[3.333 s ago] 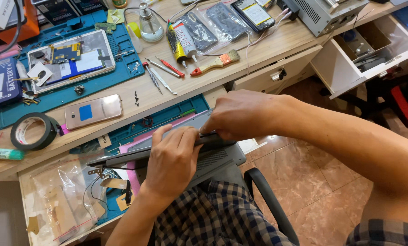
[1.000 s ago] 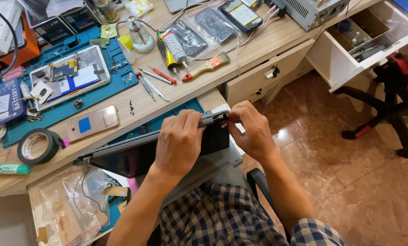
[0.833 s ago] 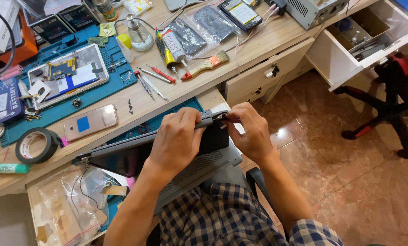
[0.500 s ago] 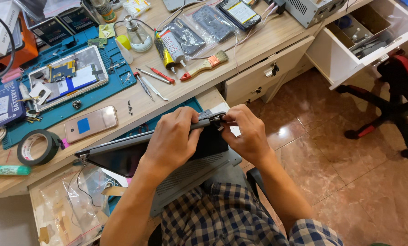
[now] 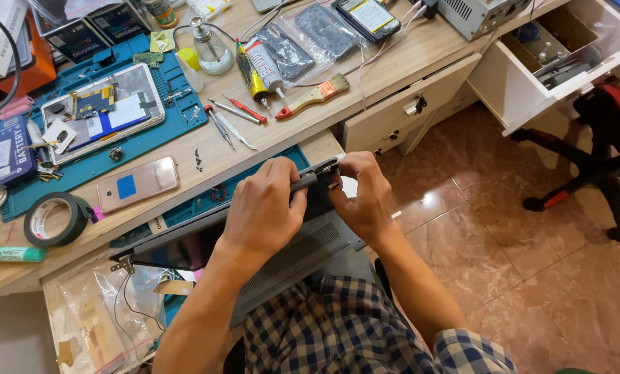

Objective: The person removes the bezel from a laptop screen by hand. They carefully pry the plastic frame away from the display panel, working along the edges to release clips, and finally lift the bezel off completely.

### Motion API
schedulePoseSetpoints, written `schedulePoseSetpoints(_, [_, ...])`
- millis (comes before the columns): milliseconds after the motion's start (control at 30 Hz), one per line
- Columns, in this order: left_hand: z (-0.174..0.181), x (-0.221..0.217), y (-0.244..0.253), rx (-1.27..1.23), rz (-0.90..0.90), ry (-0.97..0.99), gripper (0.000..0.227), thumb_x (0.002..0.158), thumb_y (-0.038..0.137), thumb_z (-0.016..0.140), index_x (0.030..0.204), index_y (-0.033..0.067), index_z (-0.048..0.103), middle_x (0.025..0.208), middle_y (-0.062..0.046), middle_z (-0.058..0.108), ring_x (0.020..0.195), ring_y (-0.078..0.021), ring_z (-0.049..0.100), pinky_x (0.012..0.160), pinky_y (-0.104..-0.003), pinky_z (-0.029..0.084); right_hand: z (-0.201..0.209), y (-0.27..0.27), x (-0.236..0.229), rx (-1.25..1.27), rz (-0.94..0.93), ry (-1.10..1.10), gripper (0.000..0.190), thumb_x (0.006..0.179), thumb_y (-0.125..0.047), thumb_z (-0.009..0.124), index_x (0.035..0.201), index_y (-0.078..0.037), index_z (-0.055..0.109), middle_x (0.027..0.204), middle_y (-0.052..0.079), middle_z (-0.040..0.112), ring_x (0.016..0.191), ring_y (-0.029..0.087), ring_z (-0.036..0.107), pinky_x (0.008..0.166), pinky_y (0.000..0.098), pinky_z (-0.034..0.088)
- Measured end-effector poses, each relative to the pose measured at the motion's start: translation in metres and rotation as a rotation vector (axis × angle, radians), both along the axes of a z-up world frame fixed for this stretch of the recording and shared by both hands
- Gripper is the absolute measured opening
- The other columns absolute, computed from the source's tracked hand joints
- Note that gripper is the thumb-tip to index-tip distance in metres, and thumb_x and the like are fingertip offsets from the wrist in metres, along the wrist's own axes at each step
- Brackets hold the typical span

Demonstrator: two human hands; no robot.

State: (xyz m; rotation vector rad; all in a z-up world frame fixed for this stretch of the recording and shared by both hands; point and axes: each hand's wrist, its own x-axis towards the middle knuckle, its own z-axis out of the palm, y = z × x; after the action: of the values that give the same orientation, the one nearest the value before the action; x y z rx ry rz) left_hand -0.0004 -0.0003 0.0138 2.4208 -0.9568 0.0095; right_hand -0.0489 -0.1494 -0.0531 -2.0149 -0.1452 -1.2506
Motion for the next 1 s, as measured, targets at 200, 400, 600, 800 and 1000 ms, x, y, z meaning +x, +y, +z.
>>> schedulePoseSetpoints(200, [0.002, 0.002, 0.0, -0.004, 0.015, 0.0, 0.011, 0.082, 0.017, 0.062, 0.087, 0.0131, 0.054, 0.069, -0.009, 0.055, 0.056, -0.0227, 0.06, 0.057, -0.03, 0.052, -0.035, -0.004, 0.003, -0.008, -0.151, 0.121, 0.033, 0.074, -0.001, 0.062, 0.104, -0.003, 0.048, 0.076, 0.01, 0.058, 0.065, 0.027, 0.066, 0.059, 0.0341, 0.057])
schedulePoseSetpoints(400, [0.002, 0.0, -0.001, 0.001, 0.025, -0.03, 0.012, 0.082, 0.017, 0.063, 0.087, 0.0135, 0.053, 0.068, -0.008, 0.055, 0.054, -0.0218, 0.06, 0.056, -0.03, 0.052, -0.039, -0.003, 0.004, -0.072, -0.152, 0.095, 0.036, 0.076, -0.003, 0.059, 0.109, -0.001, 0.046, 0.073, 0.011, 0.057, 0.061, 0.028, 0.064, 0.056, 0.0356, 0.056])
schedulePoseSetpoints(600, [-0.001, 0.001, 0.0, -0.005, 0.027, -0.041, 0.014, 0.081, 0.017, 0.064, 0.088, 0.0128, 0.053, 0.069, -0.009, 0.055, 0.054, -0.0232, 0.06, 0.056, -0.032, 0.053, -0.041, -0.006, 0.002, -0.137, -0.14, 0.095, 0.041, 0.076, -0.001, 0.057, 0.114, 0.001, 0.044, 0.077, 0.012, 0.057, 0.065, 0.028, 0.065, 0.061, 0.0352, 0.056])
schedulePoseSetpoints(800, [0.001, 0.001, 0.0, -0.009, 0.025, -0.042, 0.013, 0.081, 0.014, 0.064, 0.089, 0.0121, 0.054, 0.069, -0.01, 0.056, 0.055, -0.0238, 0.061, 0.057, -0.032, 0.054, -0.036, -0.005, -0.001, -0.064, -0.08, 0.117, 0.051, 0.071, 0.006, 0.06, 0.118, 0.003, 0.043, 0.077, 0.012, 0.058, 0.067, 0.029, 0.065, 0.063, 0.0353, 0.056])
schedulePoseSetpoints(1000, [0.001, 0.001, 0.0, -0.008, 0.026, -0.037, 0.015, 0.081, 0.016, 0.065, 0.09, 0.0126, 0.053, 0.071, -0.011, 0.056, 0.057, -0.0245, 0.062, 0.058, -0.033, 0.054, -0.04, -0.006, -0.001, -0.033, -0.109, 0.16, 0.045, 0.068, 0.004, 0.063, 0.11, 0.002, 0.048, 0.075, 0.01, 0.06, 0.066, 0.027, 0.066, 0.062, 0.0337, 0.057])
